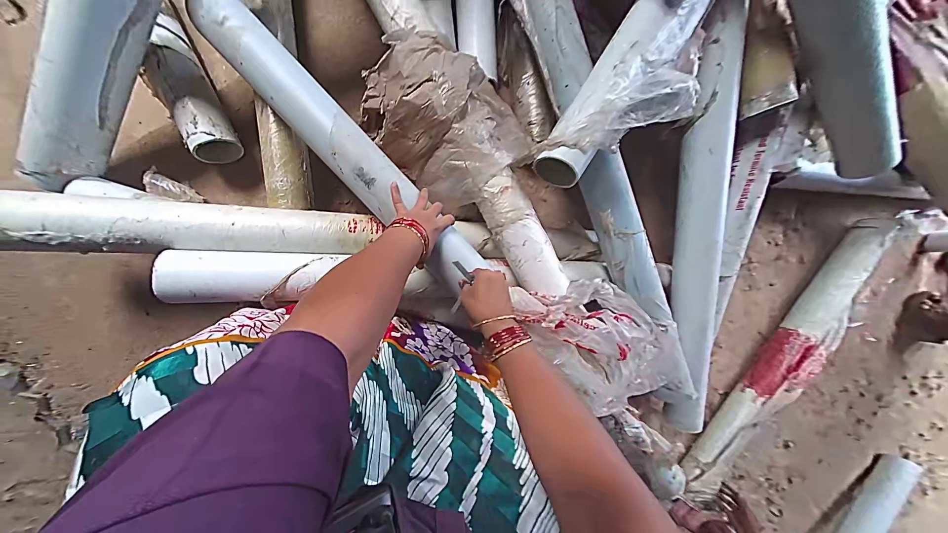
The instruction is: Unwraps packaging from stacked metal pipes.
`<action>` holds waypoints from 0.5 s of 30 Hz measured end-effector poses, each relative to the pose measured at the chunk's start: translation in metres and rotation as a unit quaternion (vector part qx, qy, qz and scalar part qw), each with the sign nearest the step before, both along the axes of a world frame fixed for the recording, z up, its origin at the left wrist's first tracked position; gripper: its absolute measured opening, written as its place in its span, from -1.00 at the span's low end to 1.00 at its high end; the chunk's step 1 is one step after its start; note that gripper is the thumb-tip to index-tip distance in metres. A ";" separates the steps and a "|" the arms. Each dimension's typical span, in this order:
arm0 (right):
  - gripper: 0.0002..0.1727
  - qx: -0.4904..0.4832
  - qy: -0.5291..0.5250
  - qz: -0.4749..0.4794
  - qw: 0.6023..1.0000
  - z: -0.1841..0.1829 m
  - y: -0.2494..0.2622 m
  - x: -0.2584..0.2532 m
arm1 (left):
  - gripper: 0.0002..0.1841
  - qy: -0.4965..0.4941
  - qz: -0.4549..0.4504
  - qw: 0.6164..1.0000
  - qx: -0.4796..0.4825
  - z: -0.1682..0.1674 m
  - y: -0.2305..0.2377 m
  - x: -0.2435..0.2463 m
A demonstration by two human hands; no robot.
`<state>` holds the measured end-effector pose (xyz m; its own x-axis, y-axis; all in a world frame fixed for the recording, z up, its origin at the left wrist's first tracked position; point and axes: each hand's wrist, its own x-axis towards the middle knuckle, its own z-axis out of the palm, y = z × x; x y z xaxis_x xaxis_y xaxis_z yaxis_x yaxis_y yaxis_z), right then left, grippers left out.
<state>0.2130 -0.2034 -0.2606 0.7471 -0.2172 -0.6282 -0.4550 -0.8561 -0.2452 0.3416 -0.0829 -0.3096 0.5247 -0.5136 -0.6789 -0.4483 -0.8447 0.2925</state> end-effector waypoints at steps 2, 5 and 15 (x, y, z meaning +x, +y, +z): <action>-0.69 0.047 -0.005 -0.078 0.996 -0.001 -0.012 -0.001 | 0.09 0.004 0.000 1.000 0.001 -0.001 -0.001 0.004; -0.68 0.077 -0.002 -0.176 0.981 -0.003 -0.026 -0.012 | 0.06 0.016 -0.002 1.000 -0.002 0.001 -0.003 0.004; -0.77 0.143 0.066 -0.451 0.879 0.018 -0.048 -0.097 | -0.02 0.024 -0.002 1.000 -0.008 0.002 -0.004 0.011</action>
<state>0.1158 -0.2516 -0.2423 0.2686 -0.5021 -0.8220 -0.9574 -0.0455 -0.2851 0.3525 -0.0868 -0.3074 0.4888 -0.5274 -0.6949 -0.4371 -0.8374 0.3282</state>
